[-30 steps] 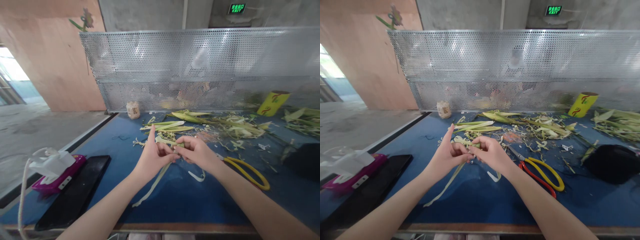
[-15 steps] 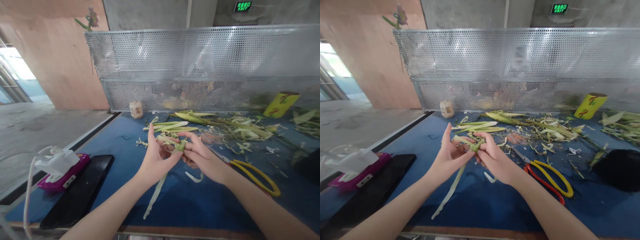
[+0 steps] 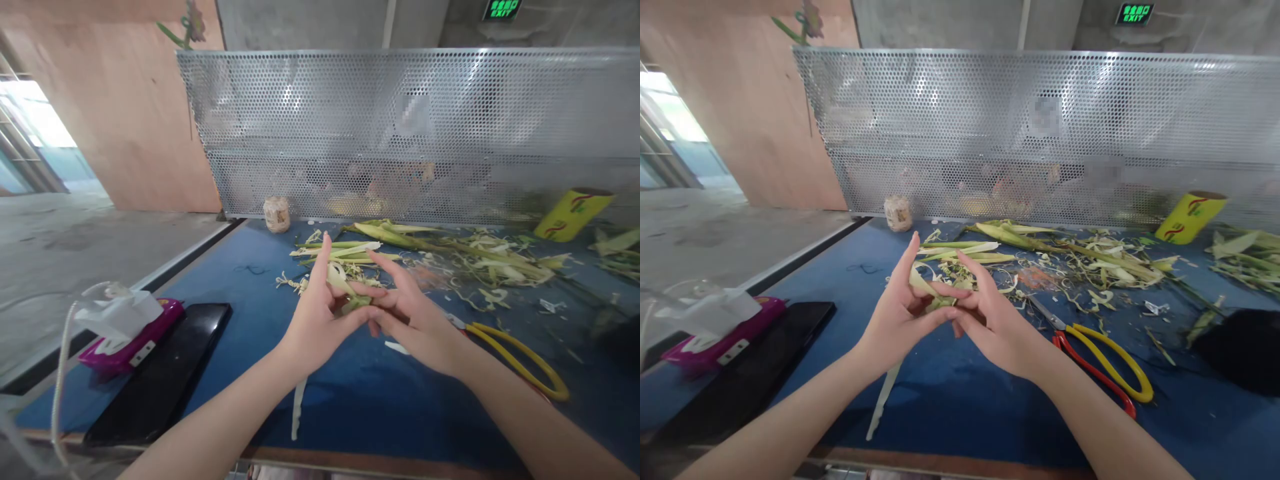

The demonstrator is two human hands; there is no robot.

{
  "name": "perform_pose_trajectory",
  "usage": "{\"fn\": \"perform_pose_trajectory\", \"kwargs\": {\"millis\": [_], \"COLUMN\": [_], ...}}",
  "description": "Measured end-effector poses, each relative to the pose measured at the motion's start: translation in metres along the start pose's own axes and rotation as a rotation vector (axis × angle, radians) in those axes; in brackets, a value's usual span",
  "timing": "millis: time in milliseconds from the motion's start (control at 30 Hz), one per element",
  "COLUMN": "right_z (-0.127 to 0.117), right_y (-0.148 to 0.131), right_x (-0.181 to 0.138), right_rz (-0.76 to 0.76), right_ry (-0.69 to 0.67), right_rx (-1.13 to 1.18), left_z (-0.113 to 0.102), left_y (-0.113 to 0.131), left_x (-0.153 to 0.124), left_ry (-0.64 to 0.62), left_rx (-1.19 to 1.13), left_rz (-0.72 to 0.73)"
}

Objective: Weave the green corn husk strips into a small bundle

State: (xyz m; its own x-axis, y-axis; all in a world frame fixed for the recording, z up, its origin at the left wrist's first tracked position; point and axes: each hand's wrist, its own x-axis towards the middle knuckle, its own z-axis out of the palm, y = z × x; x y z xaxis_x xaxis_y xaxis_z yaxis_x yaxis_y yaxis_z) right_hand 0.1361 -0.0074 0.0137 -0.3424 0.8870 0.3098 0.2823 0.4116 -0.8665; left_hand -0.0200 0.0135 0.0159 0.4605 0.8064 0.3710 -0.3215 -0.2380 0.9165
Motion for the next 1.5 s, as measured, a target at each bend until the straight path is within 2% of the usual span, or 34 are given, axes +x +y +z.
{"fn": "perform_pose_trajectory", "kwargs": {"millis": [133,433,733,900,967,1033,1133,1300,1400,1500], "right_z": [-0.001,-0.002,-0.002,-0.003,-0.003,-0.004,-0.005,-0.006,-0.006,-0.005], "right_y": [-0.006,-0.005,-0.006,-0.004,-0.002,0.000,0.002,-0.001,-0.002,-0.001], "right_x": [0.000,0.002,0.000,0.001,0.002,0.002,0.003,0.003,0.002,0.001], "right_rz": [-0.033,0.048,0.022,0.005,-0.010,-0.034,-0.065,-0.060,-0.042,-0.038], "right_ry": [0.011,-0.003,-0.040,-0.033,-0.008,0.035,0.066,-0.006,-0.031,-0.064], "right_rx": [-0.017,0.020,-0.054,-0.137,-0.149,-0.160,-0.136,0.072,0.067,0.035], "left_z": [-0.003,-0.010,-0.011,-0.013,-0.014,-0.015,-0.017,-0.019,-0.018,-0.015], "left_y": [-0.001,0.002,0.004,0.006,0.007,0.007,0.003,-0.001,0.000,0.001], "left_x": [0.003,0.008,0.011,0.014,0.014,0.013,0.011,0.010,0.010,0.008], "left_ry": [0.137,0.252,0.269,0.338,0.311,0.215,0.108,0.157,0.212,0.195], "left_rx": [0.107,0.135,-0.059,-0.157,-0.200,-0.166,0.037,0.246,0.329,0.346], "left_rz": [0.044,0.077,-0.019,-0.121,-0.147,-0.110,0.014,0.082,0.198,0.306]}}
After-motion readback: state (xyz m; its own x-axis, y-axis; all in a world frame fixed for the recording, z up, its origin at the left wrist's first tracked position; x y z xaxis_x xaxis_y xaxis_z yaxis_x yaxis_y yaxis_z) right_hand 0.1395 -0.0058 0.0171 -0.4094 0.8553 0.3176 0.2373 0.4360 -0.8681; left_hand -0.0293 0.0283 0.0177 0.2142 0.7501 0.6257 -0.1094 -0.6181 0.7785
